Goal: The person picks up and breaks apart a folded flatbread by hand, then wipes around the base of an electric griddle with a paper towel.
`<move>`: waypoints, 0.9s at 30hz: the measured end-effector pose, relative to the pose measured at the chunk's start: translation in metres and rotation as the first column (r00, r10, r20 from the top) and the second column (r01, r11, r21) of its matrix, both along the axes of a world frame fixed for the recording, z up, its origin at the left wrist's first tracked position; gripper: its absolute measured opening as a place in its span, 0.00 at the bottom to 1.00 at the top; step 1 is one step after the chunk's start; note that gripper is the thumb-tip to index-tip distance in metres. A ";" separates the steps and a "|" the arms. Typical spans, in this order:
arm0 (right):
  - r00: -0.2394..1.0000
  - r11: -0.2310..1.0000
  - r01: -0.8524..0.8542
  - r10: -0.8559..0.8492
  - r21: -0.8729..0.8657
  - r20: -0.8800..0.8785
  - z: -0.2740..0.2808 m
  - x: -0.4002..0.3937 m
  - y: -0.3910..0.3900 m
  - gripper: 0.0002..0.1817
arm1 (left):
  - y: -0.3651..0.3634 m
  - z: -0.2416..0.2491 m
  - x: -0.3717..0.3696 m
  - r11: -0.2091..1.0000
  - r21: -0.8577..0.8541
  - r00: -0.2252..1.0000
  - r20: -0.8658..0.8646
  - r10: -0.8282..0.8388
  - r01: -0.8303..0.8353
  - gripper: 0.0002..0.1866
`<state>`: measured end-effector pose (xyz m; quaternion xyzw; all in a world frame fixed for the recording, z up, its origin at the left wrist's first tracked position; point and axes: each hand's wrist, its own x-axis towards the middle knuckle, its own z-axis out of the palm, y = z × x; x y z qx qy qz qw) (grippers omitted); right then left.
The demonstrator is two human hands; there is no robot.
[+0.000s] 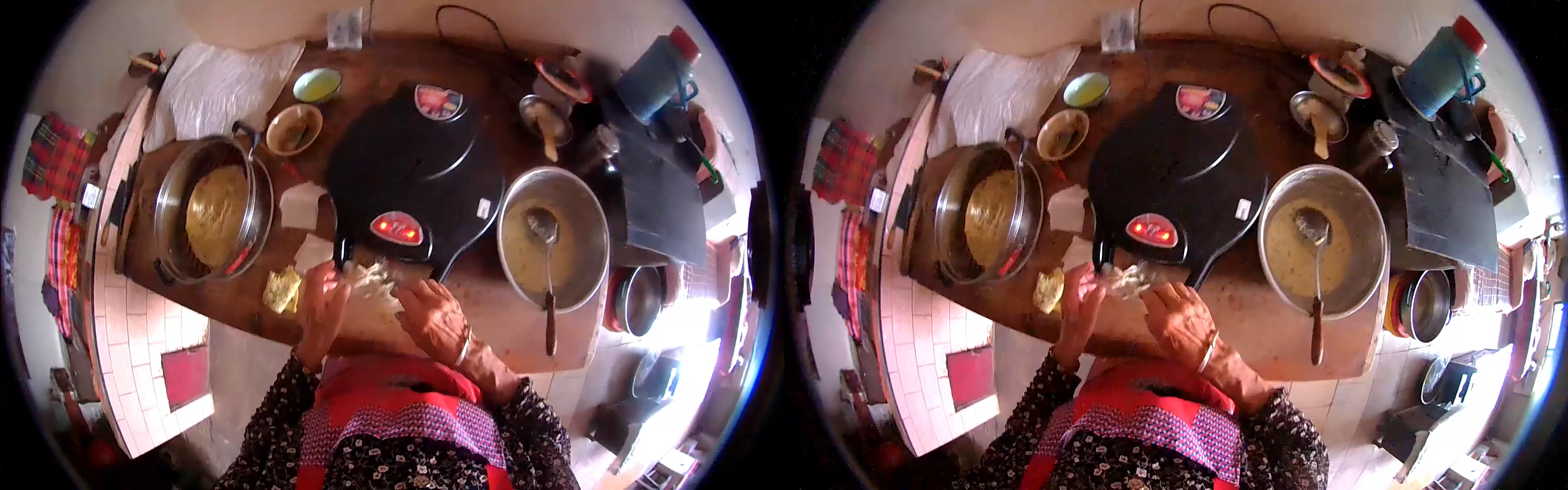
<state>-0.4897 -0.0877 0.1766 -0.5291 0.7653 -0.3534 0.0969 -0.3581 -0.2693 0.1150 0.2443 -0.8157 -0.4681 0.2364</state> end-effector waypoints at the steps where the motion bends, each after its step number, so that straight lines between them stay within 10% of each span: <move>1: 1.000 0.999 -0.016 0.017 0.035 -0.004 0.000 0.001 -0.008 0.21 | -0.002 -0.005 0.004 1.000 0.011 1.000 0.004 0.006 -0.006 0.23; 5: 1.000 1.000 0.017 -0.017 -0.008 -0.016 -0.021 0.017 -0.023 0.24 | -0.009 -0.024 0.016 0.984 0.178 1.000 -0.004 0.010 -0.009 0.19; 15: 0.992 0.994 0.096 -0.101 0.055 0.078 -0.023 0.030 -0.023 0.24 | -0.013 -0.064 0.030 0.891 -0.414 0.978 0.171 -0.121 0.183 0.24; 27: 0.938 0.946 0.218 -0.271 0.240 0.217 -0.088 0.048 0.043 0.10 | -0.011 -0.083 0.018 0.813 -0.534 0.965 0.233 -0.123 0.233 0.21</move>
